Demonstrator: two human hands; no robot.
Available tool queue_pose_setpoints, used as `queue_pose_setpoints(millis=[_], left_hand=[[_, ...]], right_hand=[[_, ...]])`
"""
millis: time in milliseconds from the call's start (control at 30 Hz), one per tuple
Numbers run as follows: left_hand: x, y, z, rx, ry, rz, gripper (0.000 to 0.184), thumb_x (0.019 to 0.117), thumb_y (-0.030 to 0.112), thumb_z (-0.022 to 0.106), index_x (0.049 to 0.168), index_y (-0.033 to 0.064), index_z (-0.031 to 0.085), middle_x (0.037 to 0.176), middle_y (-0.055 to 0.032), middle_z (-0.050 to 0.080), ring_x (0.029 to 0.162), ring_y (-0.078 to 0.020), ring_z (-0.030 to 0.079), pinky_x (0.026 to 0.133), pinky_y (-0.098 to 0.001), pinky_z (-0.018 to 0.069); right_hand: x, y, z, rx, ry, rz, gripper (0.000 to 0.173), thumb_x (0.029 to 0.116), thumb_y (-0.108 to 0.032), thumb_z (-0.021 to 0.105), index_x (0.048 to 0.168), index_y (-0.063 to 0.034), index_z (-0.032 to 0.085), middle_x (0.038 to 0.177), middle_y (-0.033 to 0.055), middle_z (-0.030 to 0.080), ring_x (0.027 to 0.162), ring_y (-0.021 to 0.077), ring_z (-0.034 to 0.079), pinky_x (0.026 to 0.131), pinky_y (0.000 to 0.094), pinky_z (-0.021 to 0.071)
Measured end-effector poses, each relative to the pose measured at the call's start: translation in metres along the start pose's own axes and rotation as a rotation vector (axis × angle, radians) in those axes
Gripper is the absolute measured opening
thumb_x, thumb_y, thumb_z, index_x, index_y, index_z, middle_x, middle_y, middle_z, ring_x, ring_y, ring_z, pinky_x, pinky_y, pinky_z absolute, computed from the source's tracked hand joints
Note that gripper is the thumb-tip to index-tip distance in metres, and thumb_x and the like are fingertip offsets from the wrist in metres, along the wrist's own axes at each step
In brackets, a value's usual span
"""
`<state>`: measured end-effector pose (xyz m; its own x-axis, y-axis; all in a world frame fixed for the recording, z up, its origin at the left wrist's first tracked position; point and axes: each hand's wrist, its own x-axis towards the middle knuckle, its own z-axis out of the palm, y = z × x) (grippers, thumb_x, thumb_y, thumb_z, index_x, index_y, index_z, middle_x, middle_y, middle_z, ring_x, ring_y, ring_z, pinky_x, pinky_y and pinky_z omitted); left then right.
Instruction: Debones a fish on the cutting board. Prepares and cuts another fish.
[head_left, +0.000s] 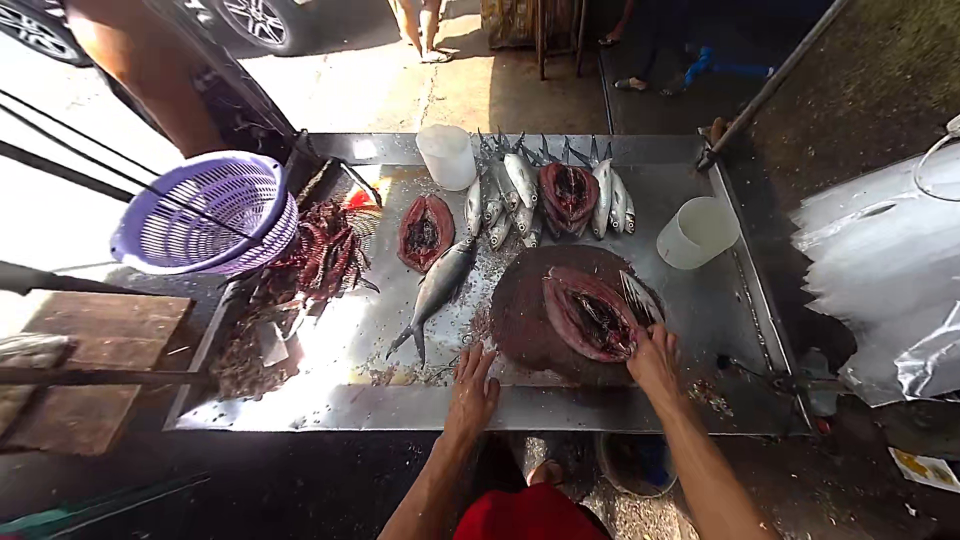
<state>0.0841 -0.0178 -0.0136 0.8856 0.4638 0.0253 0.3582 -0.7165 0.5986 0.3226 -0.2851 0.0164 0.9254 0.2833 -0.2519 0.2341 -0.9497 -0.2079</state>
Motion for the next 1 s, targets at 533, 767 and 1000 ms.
queue_pose_setpoints(millis=[533, 767, 1000], left_hand=[[0.246, -0.136, -0.031, 0.234, -0.112, -0.175, 0.072, 0.0882, 0.033, 0.075, 0.146, 0.0002, 0.049, 0.150, -0.0281, 0.047, 0.141, -0.0503, 0.041, 0.112, -0.0687, 0.0337], [0.281, -0.142, -0.004, 0.244, -0.144, -0.173, 0.086, 0.0772, 0.020, 0.084, 0.148, -0.0054, 0.043, 0.141, -0.0378, 0.048, 0.134, -0.0572, 0.043, 0.103, -0.0726, 0.0398], [0.239, -0.141, -0.006, 0.304, -0.361, -0.104, 0.078, 0.0662, 0.033, 0.088, 0.134, 0.0093, 0.058, 0.122, -0.0240, 0.062, 0.116, -0.0462, 0.058, 0.090, -0.0640, 0.0478]], right_hand=[[0.018, -0.054, 0.016, 0.420, -0.154, 0.477, 0.039, 0.0982, -0.029, 0.068, 0.115, 0.0060, 0.066, 0.108, 0.0262, 0.068, 0.100, 0.0382, 0.067, 0.090, 0.0587, 0.0530], [-0.008, -0.110, 0.025, 1.278, 0.092, 0.654, 0.028, 0.1016, -0.006, 0.056, 0.129, 0.0023, 0.054, 0.108, 0.0173, 0.065, 0.091, 0.0237, 0.068, 0.077, 0.0425, 0.0607], [0.082, -0.160, -0.095, 1.416, 0.164, 0.302, 0.033, 0.1104, -0.020, 0.035, 0.125, -0.0056, 0.061, 0.103, 0.0063, 0.070, 0.091, 0.0174, 0.069, 0.083, 0.0393, 0.0605]])
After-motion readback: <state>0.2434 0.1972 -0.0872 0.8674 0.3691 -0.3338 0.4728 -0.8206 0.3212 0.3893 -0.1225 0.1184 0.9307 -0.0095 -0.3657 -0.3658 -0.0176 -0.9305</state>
